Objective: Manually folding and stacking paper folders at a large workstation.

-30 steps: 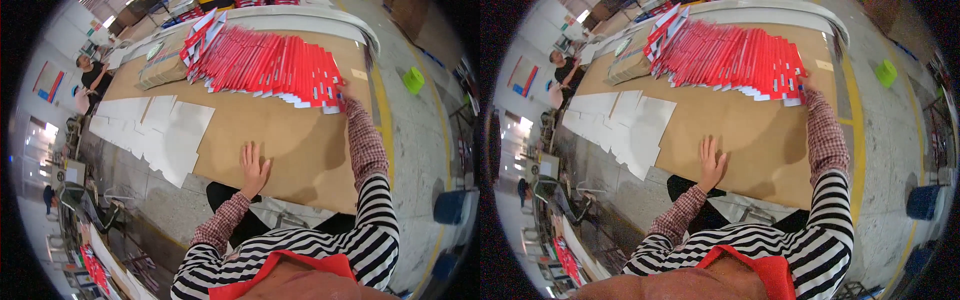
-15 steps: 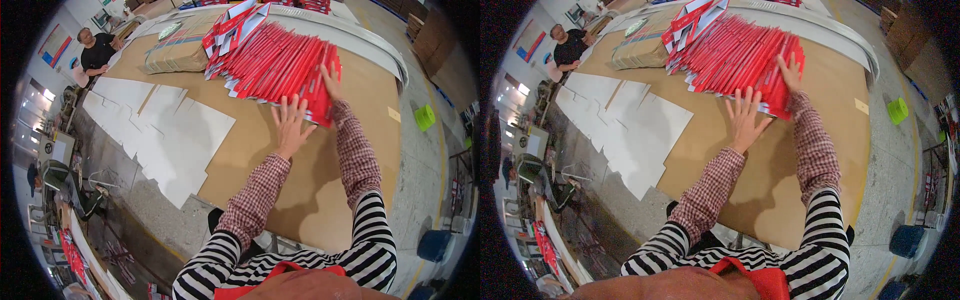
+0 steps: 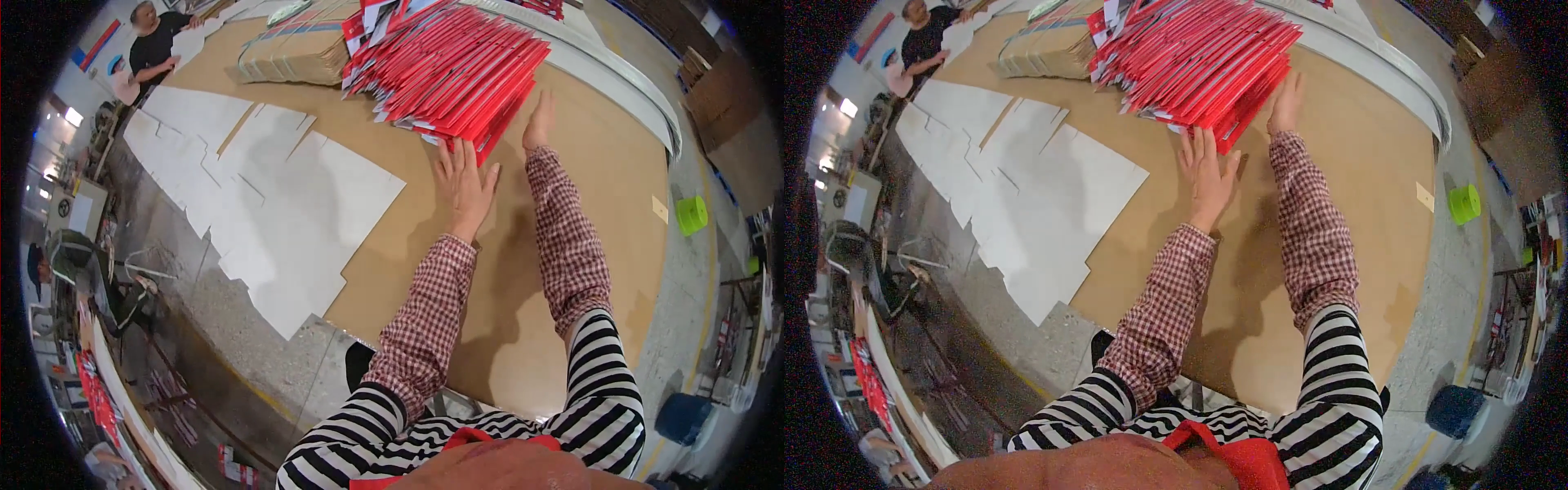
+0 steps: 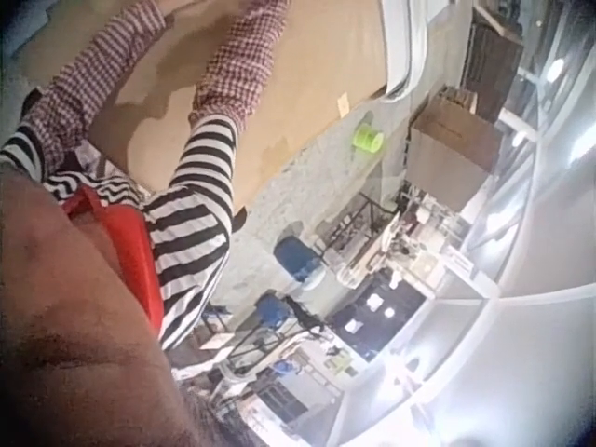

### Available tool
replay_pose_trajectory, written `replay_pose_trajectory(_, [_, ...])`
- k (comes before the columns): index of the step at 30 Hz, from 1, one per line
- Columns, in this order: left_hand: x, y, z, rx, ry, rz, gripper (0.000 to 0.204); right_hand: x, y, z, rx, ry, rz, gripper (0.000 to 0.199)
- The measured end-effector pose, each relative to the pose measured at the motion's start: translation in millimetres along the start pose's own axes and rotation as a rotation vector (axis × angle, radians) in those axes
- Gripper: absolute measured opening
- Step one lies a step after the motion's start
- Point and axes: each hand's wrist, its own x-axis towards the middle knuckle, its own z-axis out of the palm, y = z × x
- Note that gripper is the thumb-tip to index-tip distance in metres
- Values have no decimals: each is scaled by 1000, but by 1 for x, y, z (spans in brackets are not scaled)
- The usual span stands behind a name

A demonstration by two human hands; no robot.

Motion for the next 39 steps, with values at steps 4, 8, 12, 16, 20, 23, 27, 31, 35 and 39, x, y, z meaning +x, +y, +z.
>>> replay_pose_trajectory(4, [3, 13, 9, -91, 13, 18, 69, 11, 13, 40, -1148, -5, -849, 79])
replay_pose_trajectory(8, [2, 22, 6, -190, 51, 18, 76, 26, 34, 30, -1316, -146, -576, 88])
replay_pose_trajectory(12, [2, 22, 2, -213, 150, -5, 72, 32, 27, 49, -1099, -236, -691, 82])
replay_pose_trajectory(16, [3, 24, 5, -274, 82, -92, 68, 8, 59, 40, -1226, -105, -770, 73])
replay_pose_trajectory(20, [10, 22, 8, -144, 182, -43, 63, -5, 47, 35, -1176, -275, -836, 67])
replay_pose_trajectory(23, [4, 20, 11, -202, 281, 5, 50, -35, 39, 13, -909, -399, -731, 63])
replay_pose_trajectory(27, [-15, 12, -6, -292, 301, 26, 33, -129, -5, -55, -1169, -524, -441, 54])
replay_pose_trajectory(31, [-37, 34, -5, -247, 14, -154, 30, -221, -13, -141, -1048, -306, -199, 51])
replay_pose_trajectory(35, [-90, 26, -11, -39, -117, 43, 36, -246, -8, -136, -1340, -468, -480, 50])
replay_pose_trajectory(39, [-143, 16, -63, -210, -380, 125, 41, -239, -8, -130, -1312, -516, -485, 52])
